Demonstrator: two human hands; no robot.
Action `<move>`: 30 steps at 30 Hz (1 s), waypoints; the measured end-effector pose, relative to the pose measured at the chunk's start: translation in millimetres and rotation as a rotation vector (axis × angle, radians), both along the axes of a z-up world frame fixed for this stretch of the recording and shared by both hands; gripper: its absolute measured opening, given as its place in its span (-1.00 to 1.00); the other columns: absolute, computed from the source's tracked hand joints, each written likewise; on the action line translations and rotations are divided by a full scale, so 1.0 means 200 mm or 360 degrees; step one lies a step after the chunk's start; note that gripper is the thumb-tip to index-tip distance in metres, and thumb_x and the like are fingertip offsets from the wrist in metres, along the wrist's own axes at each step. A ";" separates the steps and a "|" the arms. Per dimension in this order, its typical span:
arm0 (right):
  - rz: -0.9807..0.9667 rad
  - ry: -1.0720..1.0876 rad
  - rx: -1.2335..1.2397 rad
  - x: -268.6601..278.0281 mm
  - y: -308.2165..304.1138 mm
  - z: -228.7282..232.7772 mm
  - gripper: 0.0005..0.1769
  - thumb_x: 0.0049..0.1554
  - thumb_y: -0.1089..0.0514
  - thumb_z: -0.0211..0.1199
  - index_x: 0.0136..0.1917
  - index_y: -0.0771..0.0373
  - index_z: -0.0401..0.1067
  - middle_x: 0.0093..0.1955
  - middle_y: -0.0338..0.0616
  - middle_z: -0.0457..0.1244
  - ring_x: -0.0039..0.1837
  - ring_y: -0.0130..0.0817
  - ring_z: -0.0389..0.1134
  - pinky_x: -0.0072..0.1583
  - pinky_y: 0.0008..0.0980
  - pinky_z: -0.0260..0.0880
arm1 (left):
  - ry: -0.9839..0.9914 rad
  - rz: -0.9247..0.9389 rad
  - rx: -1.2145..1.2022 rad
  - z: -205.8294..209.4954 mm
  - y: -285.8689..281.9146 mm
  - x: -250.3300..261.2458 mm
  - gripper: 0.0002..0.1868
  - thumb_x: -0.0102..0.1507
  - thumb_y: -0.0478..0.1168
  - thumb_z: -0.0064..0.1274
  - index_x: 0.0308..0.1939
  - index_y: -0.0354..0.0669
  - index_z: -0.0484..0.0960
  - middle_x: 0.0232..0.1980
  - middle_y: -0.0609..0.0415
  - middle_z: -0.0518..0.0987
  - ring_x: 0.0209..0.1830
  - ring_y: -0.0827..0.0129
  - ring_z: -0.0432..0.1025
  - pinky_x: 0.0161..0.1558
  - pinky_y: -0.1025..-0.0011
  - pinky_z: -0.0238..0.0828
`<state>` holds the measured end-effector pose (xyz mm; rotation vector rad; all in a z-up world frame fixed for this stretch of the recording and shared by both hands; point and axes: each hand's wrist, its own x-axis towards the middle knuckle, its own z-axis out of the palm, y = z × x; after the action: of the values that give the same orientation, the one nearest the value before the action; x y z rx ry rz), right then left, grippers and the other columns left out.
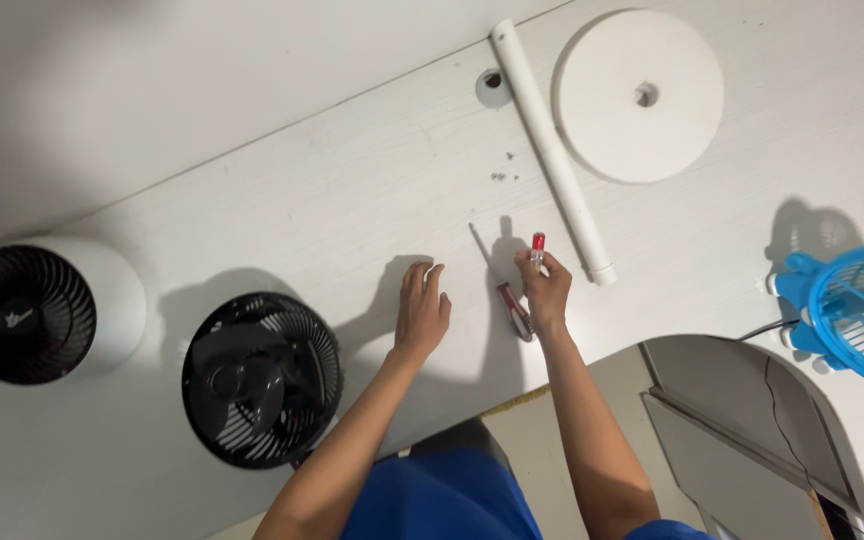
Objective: The person removes the front grille of a small electric fan, then uses a screwdriver to loosen and remove screws from the fan blade hub. Screws are placed on the table. The person continues to unscrew additional fasteners from the fan assembly.
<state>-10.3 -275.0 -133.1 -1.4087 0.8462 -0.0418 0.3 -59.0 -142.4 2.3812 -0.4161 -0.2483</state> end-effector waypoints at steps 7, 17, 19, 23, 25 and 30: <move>0.0099 0.0011 -0.0834 0.30 -0.11 -0.09 -0.87 0.17 0.23 0.33 -0.09 0.37 0.55 -0.38 -0.23 0.24 -0.31 -0.48 0.17 -0.22 -0.37 0.18 | -0.0097 -0.0083 0.0008 0.00 -0.15 0.20 -0.48 0.25 -0.38 0.03 0.30 -0.34 0.33 0.33 -0.24 0.30 0.48 -0.11 0.11 0.44 -0.03 0.09; 0.0124 -0.0208 -0.1386 0.57 -0.13 -0.21 -0.88 0.12 0.31 0.33 -0.08 0.43 0.50 -0.19 0.12 0.34 -0.18 -0.03 0.38 -0.10 -0.11 0.33 | -0.0097 -0.0163 0.0058 -0.01 -0.28 0.37 -0.46 0.23 -0.36 0.06 0.30 -0.33 0.34 0.32 -0.24 0.32 0.47 -0.11 0.13 0.44 -0.02 0.08; 0.0096 -0.0220 -0.1391 0.60 -0.13 -0.21 -0.86 0.11 0.30 0.34 -0.06 0.43 0.51 -0.18 0.12 0.35 -0.18 -0.02 0.39 -0.09 -0.11 0.35 | -0.0105 -0.0169 0.0058 -0.01 -0.28 0.38 -0.47 0.24 -0.36 0.06 0.30 -0.33 0.34 0.32 -0.24 0.32 0.47 -0.10 0.13 0.44 -0.02 0.08; 0.0056 -0.0151 -0.1254 0.60 -0.12 -0.20 -0.86 0.14 0.27 0.36 -0.07 0.42 0.52 -0.20 0.11 0.34 -0.20 -0.04 0.39 -0.08 -0.13 0.34 | -0.0123 -0.0170 0.0051 -0.01 -0.28 0.38 -0.47 0.24 -0.35 0.06 0.29 -0.33 0.34 0.32 -0.26 0.33 0.47 -0.12 0.13 0.44 -0.04 0.07; 0.0040 -0.0150 -0.1221 0.58 -0.12 -0.20 -0.86 0.13 0.28 0.36 -0.06 0.42 0.53 -0.20 0.10 0.35 -0.20 -0.05 0.38 -0.08 -0.14 0.34 | -0.0138 -0.0175 0.0047 -0.01 -0.27 0.37 -0.47 0.24 -0.36 0.06 0.30 -0.33 0.34 0.32 -0.26 0.33 0.46 -0.13 0.13 0.44 -0.04 0.08; -0.0031 -0.0286 -0.1268 0.51 -0.10 -0.18 -0.78 0.07 0.30 0.38 0.01 0.41 0.55 -0.15 0.09 0.36 -0.12 -0.09 0.40 -0.03 -0.17 0.36 | -0.0158 -0.0213 0.0019 0.02 -0.25 0.35 -0.48 0.24 -0.37 0.06 0.29 -0.32 0.34 0.31 -0.27 0.34 0.45 -0.14 0.14 0.43 -0.06 0.08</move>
<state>91.9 -294.8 -168.4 -2.0973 0.7172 -0.5640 70.3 -109.9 -139.3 2.3873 -0.6231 -0.1938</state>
